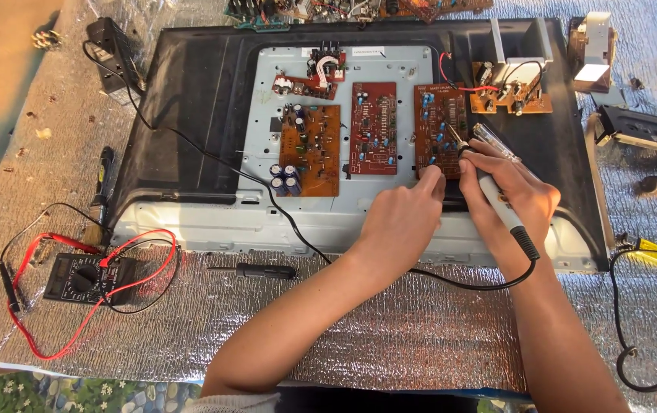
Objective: Soldering electronic components on circuit boards inside a television chassis.
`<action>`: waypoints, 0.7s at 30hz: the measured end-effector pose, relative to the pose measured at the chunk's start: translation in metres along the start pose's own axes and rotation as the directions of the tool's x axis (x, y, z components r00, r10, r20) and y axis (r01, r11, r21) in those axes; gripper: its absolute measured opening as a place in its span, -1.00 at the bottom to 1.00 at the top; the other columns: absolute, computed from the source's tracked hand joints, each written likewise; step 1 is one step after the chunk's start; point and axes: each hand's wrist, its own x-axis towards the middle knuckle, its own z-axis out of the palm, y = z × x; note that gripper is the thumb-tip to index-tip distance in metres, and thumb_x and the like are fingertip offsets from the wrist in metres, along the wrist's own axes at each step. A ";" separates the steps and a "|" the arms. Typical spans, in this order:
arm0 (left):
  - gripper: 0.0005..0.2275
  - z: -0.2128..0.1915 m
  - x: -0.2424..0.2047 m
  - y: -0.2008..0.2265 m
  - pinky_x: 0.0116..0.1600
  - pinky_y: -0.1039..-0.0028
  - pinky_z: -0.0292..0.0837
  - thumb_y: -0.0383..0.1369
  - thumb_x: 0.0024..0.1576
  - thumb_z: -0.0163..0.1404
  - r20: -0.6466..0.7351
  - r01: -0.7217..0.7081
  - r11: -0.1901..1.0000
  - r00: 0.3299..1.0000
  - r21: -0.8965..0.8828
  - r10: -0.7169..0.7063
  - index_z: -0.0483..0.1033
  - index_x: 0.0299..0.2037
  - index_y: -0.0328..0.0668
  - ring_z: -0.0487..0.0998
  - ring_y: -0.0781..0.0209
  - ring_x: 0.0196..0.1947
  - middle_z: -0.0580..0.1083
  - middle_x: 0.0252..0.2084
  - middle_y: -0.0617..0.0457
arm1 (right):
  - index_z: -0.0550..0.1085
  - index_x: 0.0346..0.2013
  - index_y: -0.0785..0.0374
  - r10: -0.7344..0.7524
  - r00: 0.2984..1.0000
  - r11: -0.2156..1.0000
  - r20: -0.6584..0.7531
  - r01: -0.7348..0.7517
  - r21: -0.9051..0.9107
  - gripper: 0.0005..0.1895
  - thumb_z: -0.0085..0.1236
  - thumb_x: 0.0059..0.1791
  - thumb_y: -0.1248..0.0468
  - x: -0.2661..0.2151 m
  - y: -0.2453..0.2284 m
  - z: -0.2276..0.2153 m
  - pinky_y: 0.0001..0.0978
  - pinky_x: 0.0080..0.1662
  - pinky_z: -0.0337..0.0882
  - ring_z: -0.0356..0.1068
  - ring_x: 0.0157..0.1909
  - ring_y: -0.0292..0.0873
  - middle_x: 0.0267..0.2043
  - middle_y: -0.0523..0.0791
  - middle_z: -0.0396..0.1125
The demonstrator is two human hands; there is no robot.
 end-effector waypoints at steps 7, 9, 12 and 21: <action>-0.62 0.015 0.001 0.002 -0.66 0.55 0.31 -0.24 0.05 0.22 -0.032 0.073 0.978 0.997 0.196 -0.068 0.54 0.05 -0.20 0.48 0.32 -0.78 0.32 -0.01 0.15 | 0.60 -0.20 0.50 -0.003 1.000 0.995 0.028 0.006 -0.096 -0.90 0.26 0.22 0.59 -0.002 -0.001 -0.014 -0.28 -0.02 0.54 0.60 0.13 0.12 -0.14 0.04 0.54; -0.64 0.013 0.000 0.002 -0.67 0.55 0.32 -0.34 0.03 0.20 -0.024 0.066 0.978 0.998 0.196 -0.063 0.54 0.04 -0.22 0.47 0.33 -0.78 0.32 -0.01 0.14 | 0.59 -0.18 0.52 0.042 0.999 0.998 0.018 -0.041 -0.056 -0.91 0.25 0.23 0.58 -0.005 0.001 -0.012 -0.29 -0.02 0.53 0.59 0.16 0.15 -0.13 0.06 0.53; -0.60 0.012 0.000 0.002 -0.67 0.57 0.31 -0.44 -0.02 0.20 -0.022 0.061 0.976 0.998 0.210 -0.057 0.53 0.07 -0.22 0.45 0.34 -0.80 0.33 0.02 0.12 | 0.57 -0.15 0.53 0.081 0.996 0.997 0.023 -0.081 -0.011 -0.92 0.22 0.23 0.55 -0.002 -0.003 -0.010 -0.30 -0.01 0.51 0.58 0.14 0.15 -0.06 0.16 0.52; -0.59 0.017 0.000 0.004 -0.64 0.57 0.31 -0.45 -0.05 0.20 -0.053 0.080 0.970 0.996 0.229 -0.069 0.54 0.06 -0.21 0.44 0.36 -0.79 0.34 0.05 0.11 | 0.57 -0.12 0.53 0.060 0.997 0.998 0.055 -0.060 -0.004 -0.95 0.21 0.22 0.54 0.000 -0.003 -0.006 -0.30 0.01 0.52 0.57 0.13 0.14 0.03 0.21 0.52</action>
